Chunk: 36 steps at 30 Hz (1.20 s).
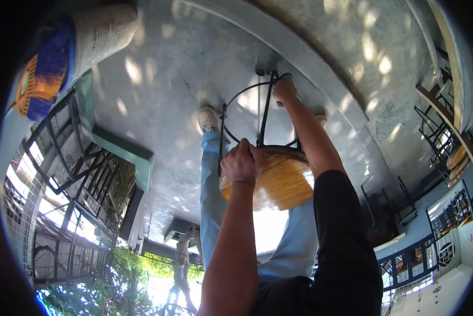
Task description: Wiping a wooden stool and a bench using a cloth in a dining area.
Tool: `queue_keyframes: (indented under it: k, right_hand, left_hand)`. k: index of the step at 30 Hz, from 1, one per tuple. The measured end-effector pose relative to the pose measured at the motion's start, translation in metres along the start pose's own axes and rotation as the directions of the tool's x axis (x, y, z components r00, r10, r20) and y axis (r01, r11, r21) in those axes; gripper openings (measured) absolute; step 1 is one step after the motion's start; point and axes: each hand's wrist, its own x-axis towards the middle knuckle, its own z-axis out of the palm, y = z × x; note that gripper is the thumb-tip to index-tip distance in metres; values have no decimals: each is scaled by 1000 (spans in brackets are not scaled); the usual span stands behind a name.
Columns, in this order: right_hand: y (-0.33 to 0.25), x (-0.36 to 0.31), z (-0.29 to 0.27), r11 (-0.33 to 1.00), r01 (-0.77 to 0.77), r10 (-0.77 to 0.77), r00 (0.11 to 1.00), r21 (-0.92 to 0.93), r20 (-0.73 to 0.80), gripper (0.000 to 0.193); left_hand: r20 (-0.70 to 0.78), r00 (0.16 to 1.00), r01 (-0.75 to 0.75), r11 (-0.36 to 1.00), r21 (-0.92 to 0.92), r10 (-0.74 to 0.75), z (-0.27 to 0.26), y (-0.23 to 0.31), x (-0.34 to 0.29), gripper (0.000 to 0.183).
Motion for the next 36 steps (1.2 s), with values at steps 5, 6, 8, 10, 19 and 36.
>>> queue_keyframes:
  k: [5, 6, 8, 10, 19, 36]
  right_hand:
    - [-1, -71, -30, 959, 284, -279, 953, -25, 115, 25]
    - [13, -90, -35, 966, 256, -256, 959, 13, 120, 25]
    - [17, -152, -46, 953, 286, -296, 948, 97, 120, 29]
    - [46, -198, -48, 932, 260, -271, 963, 254, 8, 35]
    - [44, -293, -46, 690, 338, 75, 846, 640, -527, 29]
    - [121, -257, 17, 251, 49, 107, 991, 967, -78, 35]
  left_hand:
    - [-18, 1000, -20, 998, 58, 21, 0, -17, -8, 19]
    - [-23, 999, -27, 998, 53, 28, 2, -13, -8, 20]
    - [-40, 999, -15, 997, 74, 18, -4, -20, -7, 20]
    - [-54, 998, -31, 998, 45, 34, -1, -13, -7, 20]
    - [-83, 996, -30, 999, -23, 28, 2, -7, -10, 24]
    - [-44, 898, 251, 592, -766, -438, 40, -125, -137, 54]
